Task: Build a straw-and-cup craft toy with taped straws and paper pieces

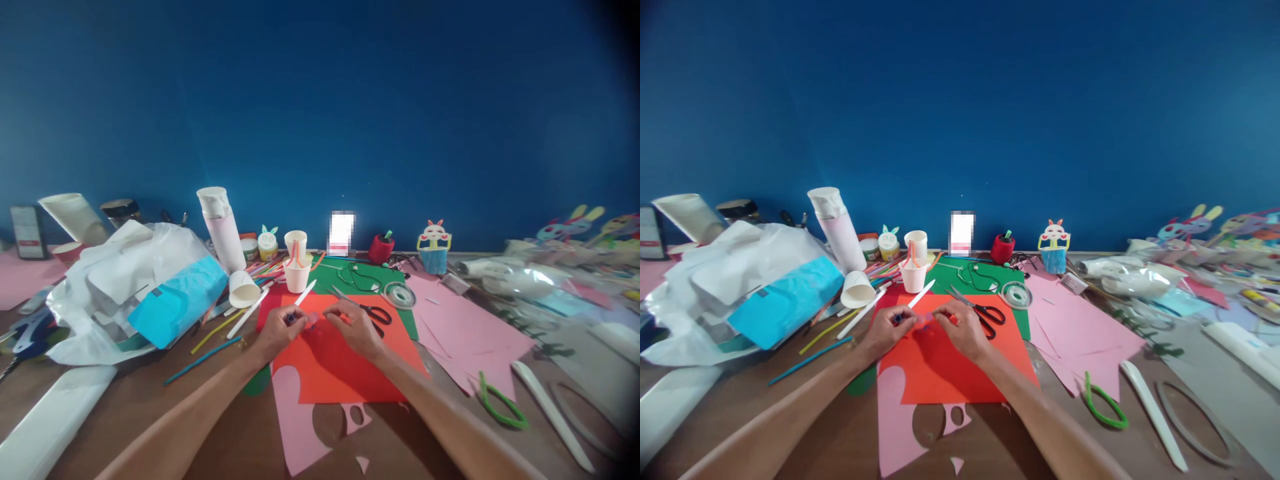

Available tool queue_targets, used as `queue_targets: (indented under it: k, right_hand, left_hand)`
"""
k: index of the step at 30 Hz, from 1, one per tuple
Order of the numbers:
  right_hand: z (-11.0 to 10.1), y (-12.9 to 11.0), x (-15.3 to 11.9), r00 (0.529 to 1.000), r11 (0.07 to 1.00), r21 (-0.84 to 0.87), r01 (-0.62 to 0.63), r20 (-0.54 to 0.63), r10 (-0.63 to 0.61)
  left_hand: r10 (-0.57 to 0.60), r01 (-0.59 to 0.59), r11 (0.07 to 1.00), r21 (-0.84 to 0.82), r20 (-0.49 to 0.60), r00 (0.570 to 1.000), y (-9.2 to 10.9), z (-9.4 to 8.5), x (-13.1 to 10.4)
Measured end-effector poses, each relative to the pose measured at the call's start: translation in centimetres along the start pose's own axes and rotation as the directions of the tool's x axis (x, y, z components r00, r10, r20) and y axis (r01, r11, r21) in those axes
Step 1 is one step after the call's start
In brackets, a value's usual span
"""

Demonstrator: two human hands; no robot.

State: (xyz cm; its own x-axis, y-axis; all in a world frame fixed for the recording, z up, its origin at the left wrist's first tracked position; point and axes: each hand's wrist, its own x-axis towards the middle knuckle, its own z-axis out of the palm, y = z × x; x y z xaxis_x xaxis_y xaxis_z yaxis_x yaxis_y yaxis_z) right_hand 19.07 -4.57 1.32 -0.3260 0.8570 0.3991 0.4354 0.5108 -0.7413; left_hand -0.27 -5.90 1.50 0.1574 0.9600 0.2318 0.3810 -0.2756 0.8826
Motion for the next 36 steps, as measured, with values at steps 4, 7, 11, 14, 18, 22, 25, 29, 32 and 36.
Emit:
queue_targets:
  k: [4,7,11,14,18,22,25,29,32,36]
  right_hand:
    - [0.6,-1.0,-0.3,0.989,0.985,0.116,-0.127,0.085,0.117]
    - [0.8,-1.3,-0.4,0.985,0.979,0.134,-0.156,0.100,0.143]
    - [1.1,-1.4,-0.4,0.983,0.976,0.137,-0.170,0.099,0.158]
    - [1.2,-1.2,-0.5,0.979,0.974,0.127,-0.190,0.102,0.178]
    - [1.2,-0.8,-0.6,0.980,0.975,0.124,-0.182,0.109,0.168]
    - [1.3,-0.5,-0.7,0.980,0.976,0.134,-0.170,0.126,0.153]
    - [1.3,-0.5,-0.8,0.978,0.977,0.132,-0.170,0.141,0.151]
    - [1.4,-0.5,-0.9,0.980,0.979,0.130,-0.160,0.143,0.141]
    - [1.4,-0.5,-0.8,0.982,0.980,0.133,-0.149,0.135,0.131]
    - [1.4,-0.5,-0.8,0.983,0.980,0.137,-0.142,0.133,0.124]
  left_hand:
    - [0.019,-0.018,1.000,-0.017,0.058,0.998,0.3,0.3,-0.2]
    - [0.023,-0.021,0.999,-0.026,0.062,0.998,0.2,0.3,-0.3]
    - [0.033,-0.029,0.999,-0.044,0.088,0.996,0.0,0.3,-0.4]
    - [0.042,-0.038,0.998,-0.044,0.100,0.994,0.0,0.3,-0.5]
    - [0.044,-0.042,0.999,-0.023,0.107,0.993,0.2,0.3,-0.5]
    - [0.059,-0.057,0.998,-0.016,0.116,0.991,0.2,0.3,-0.5]
    - [0.057,-0.054,0.998,-0.027,0.116,0.992,0.0,0.3,-0.5]
    - [0.060,-0.057,0.998,-0.030,0.112,0.992,-0.1,0.4,-0.5]
    - [0.064,-0.060,0.997,-0.038,0.115,0.991,0.0,0.4,-0.6]
    - [0.061,-0.055,0.997,-0.053,0.125,0.990,0.2,0.3,-0.6]
